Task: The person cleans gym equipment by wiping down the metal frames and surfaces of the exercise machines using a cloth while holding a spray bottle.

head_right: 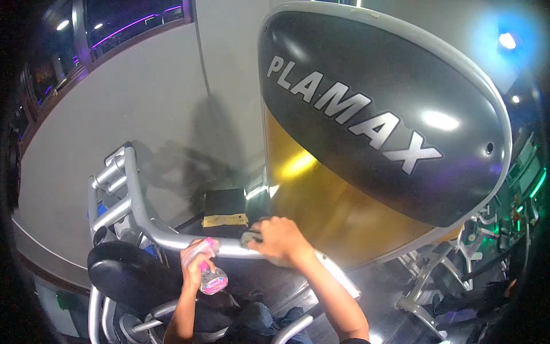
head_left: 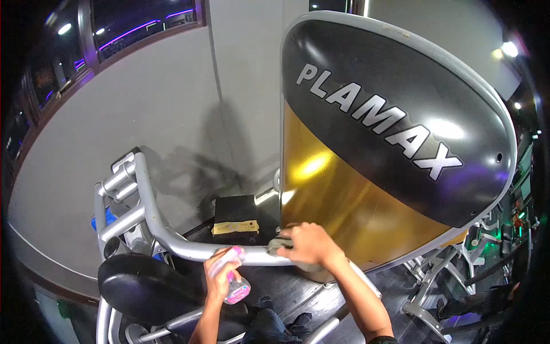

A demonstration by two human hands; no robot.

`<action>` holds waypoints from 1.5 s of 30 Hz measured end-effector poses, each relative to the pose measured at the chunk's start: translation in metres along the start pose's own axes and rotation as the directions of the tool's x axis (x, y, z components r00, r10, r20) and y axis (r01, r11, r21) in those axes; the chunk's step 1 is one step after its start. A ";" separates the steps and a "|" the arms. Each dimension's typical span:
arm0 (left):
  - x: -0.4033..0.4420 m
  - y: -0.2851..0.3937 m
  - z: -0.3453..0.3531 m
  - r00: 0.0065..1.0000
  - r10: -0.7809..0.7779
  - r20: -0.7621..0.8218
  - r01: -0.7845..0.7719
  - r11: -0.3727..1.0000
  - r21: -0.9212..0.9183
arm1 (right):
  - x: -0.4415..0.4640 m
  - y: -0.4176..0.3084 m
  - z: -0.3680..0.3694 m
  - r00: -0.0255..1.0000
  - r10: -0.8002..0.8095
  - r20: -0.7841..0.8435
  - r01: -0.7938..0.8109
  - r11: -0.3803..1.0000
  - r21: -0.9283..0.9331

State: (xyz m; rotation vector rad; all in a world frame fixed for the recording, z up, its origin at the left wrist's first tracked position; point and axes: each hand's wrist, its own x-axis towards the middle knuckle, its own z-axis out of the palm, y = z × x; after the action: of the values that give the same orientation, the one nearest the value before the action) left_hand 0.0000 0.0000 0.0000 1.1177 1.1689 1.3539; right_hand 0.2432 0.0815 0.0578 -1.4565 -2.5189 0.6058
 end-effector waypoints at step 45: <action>0.022 -0.010 0.026 0.999 -0.033 0.028 0.034 0.999 -0.035 | -0.084 0.015 0.035 0.868 -0.478 -0.138 0.325 0.754 -0.571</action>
State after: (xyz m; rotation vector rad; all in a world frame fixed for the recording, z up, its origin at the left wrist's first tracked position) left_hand 0.0251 0.0247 -0.0059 1.0831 1.1353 1.3250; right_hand 0.2855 0.0066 0.0241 -0.9458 -2.7472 -0.3858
